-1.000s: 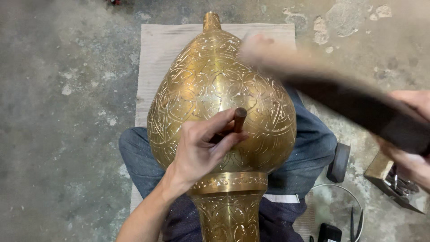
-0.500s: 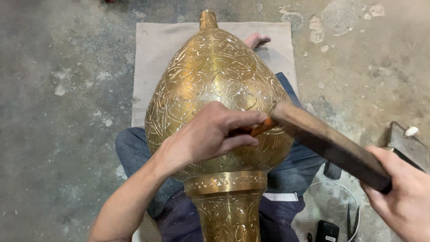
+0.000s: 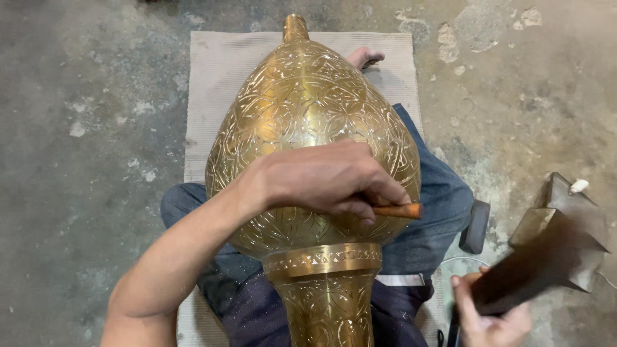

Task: The person sits on the floor with a large engraved brass vessel on their lap and hammers a small punch against its surface using a wooden mallet, working the patterned areas of the vessel body by hand.

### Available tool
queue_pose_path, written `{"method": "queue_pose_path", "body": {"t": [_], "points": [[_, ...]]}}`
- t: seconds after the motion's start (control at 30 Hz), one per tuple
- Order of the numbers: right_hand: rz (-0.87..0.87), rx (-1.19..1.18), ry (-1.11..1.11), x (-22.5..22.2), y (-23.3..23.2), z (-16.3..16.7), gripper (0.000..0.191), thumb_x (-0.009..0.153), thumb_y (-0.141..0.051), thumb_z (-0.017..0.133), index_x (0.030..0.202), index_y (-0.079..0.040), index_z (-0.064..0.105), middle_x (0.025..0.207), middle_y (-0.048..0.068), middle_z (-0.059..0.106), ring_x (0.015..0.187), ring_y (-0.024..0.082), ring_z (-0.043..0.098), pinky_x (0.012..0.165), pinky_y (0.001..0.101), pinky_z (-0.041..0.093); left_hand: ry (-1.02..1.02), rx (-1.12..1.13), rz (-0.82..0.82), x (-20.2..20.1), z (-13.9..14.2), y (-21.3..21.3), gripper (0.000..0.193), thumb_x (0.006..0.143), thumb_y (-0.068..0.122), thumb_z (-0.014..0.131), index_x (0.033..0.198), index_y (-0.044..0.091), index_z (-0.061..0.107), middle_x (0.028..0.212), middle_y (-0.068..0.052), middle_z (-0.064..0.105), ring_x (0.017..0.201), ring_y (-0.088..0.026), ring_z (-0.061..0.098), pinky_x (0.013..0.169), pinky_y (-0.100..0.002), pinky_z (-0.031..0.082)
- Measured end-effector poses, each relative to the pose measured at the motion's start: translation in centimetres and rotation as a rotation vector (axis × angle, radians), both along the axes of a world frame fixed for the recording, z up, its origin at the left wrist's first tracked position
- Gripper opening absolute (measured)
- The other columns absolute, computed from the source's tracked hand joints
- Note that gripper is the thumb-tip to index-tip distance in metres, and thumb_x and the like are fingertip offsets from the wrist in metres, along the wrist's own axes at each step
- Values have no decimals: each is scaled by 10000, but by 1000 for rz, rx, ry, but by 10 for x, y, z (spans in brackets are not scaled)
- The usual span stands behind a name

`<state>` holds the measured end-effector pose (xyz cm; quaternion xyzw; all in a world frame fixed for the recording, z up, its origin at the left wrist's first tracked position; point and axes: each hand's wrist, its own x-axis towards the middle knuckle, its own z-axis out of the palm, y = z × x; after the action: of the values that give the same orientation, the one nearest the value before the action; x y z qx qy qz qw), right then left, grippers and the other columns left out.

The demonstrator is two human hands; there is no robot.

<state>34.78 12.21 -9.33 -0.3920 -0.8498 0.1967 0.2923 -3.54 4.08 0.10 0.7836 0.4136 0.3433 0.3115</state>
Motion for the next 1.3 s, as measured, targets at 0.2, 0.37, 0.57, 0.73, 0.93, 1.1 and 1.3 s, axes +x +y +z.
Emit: {"method": "queue_pose_path", "body": {"t": [0.2,0.37,0.57,0.73,0.93,1.1,1.3], "points": [[-190,-225,307,-7,-34,-44,317,889,-125,849,1084,5,635,868,82,707,792,104,679,818,243,543,157,-295,-129,7,12,12,218,969,253,643,1112,128,751,636,52,678,454,-15,523,374,-232,391],[-167,-100,61,-3,-25,-44,274,852,-102,855,1009,-1,654,795,106,710,749,152,692,812,271,541,121,-244,-81,3,12,4,213,987,237,655,1151,147,755,583,28,652,431,-46,447,373,-254,326],[-65,-1,66,-2,-10,-26,318,863,-76,850,1094,13,650,840,128,707,807,204,705,862,317,547,23,-145,45,3,7,-5,301,913,172,680,1206,121,731,699,63,687,443,5,521,357,-221,376],[-120,26,59,-10,-22,-24,411,893,-108,859,1205,53,647,929,155,730,837,200,737,813,313,570,62,-209,-108,5,2,8,287,856,188,726,1133,120,753,681,26,733,462,-36,546,398,-260,407],[-33,32,-137,-5,-15,-11,457,789,-115,857,1197,2,687,898,175,724,790,231,746,733,325,559,-46,-121,95,1,11,-10,178,987,149,644,1141,104,720,800,-46,774,477,-63,589,401,-231,428],[-46,34,-383,-15,16,6,431,809,-229,819,1210,-157,676,801,148,730,729,316,729,715,412,564,-211,8,726,27,0,-55,381,990,148,712,1355,94,616,890,-76,799,550,-81,698,405,-214,528],[60,134,-492,-44,45,30,494,851,-271,778,1326,-199,664,836,134,712,709,321,711,667,417,554,-237,54,847,40,-19,-64,416,980,137,733,1371,88,602,896,-75,812,559,-79,720,447,-212,562]]}}
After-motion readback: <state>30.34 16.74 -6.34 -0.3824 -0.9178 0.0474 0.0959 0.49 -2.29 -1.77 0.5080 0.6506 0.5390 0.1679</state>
